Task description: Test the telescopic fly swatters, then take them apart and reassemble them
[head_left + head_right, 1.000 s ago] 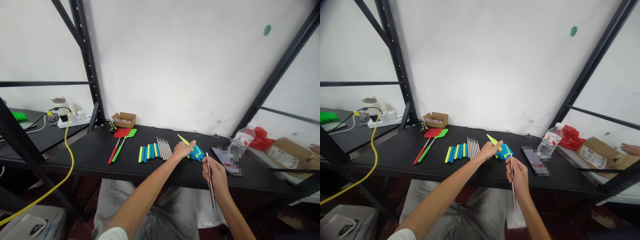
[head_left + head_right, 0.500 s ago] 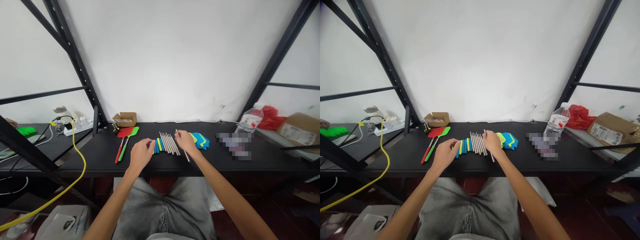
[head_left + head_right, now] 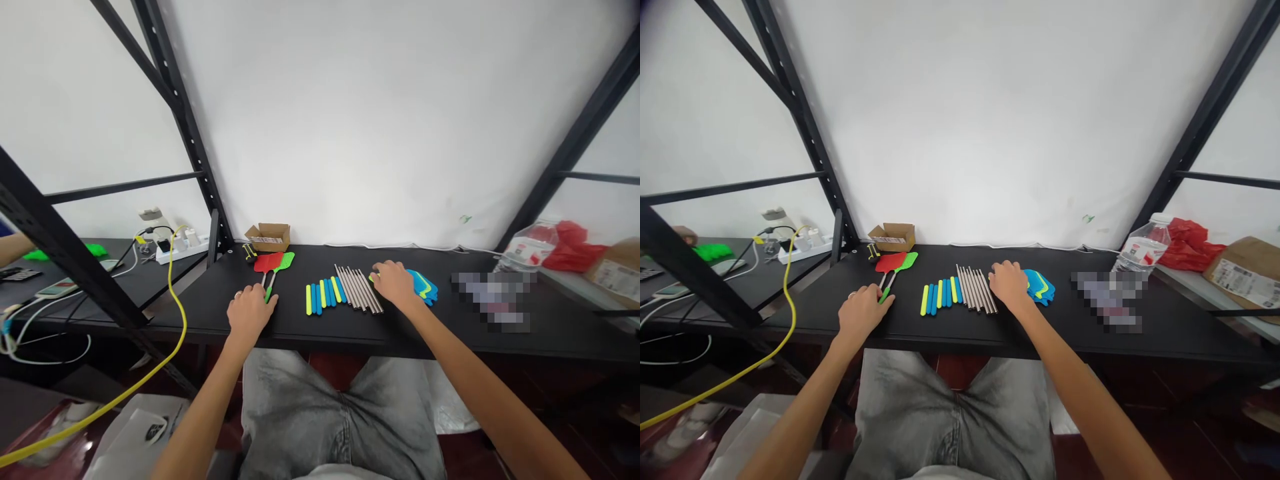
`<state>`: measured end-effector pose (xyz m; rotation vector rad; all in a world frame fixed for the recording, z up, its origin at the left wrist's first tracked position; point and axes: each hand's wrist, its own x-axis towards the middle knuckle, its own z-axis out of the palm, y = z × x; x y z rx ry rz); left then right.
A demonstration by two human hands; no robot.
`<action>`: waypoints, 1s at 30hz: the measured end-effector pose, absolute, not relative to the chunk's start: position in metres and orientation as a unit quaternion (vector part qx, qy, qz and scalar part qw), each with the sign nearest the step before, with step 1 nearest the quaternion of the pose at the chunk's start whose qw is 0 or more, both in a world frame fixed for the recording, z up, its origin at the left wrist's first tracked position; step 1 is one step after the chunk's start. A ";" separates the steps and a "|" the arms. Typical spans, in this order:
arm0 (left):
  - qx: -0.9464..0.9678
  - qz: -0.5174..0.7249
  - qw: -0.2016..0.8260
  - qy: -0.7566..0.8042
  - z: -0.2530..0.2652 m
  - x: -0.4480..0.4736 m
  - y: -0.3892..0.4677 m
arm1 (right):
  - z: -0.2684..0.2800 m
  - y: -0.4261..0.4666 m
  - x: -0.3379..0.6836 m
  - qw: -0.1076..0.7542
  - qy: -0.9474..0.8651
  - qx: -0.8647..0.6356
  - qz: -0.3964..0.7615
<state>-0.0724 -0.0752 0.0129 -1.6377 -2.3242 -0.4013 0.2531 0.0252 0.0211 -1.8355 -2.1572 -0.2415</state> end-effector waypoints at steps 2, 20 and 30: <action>-0.562 -0.117 0.134 -0.808 0.013 -0.075 -0.074 | 0.017 0.024 0.267 0.121 -0.752 -0.640 -0.097; -0.588 -0.121 0.108 -0.792 0.029 -0.057 -0.087 | 0.016 0.012 0.292 0.285 -0.710 -0.633 -0.121; -0.689 -0.288 -0.052 -0.663 0.038 0.036 -0.096 | 0.021 -0.007 0.231 0.468 -0.691 -0.489 0.254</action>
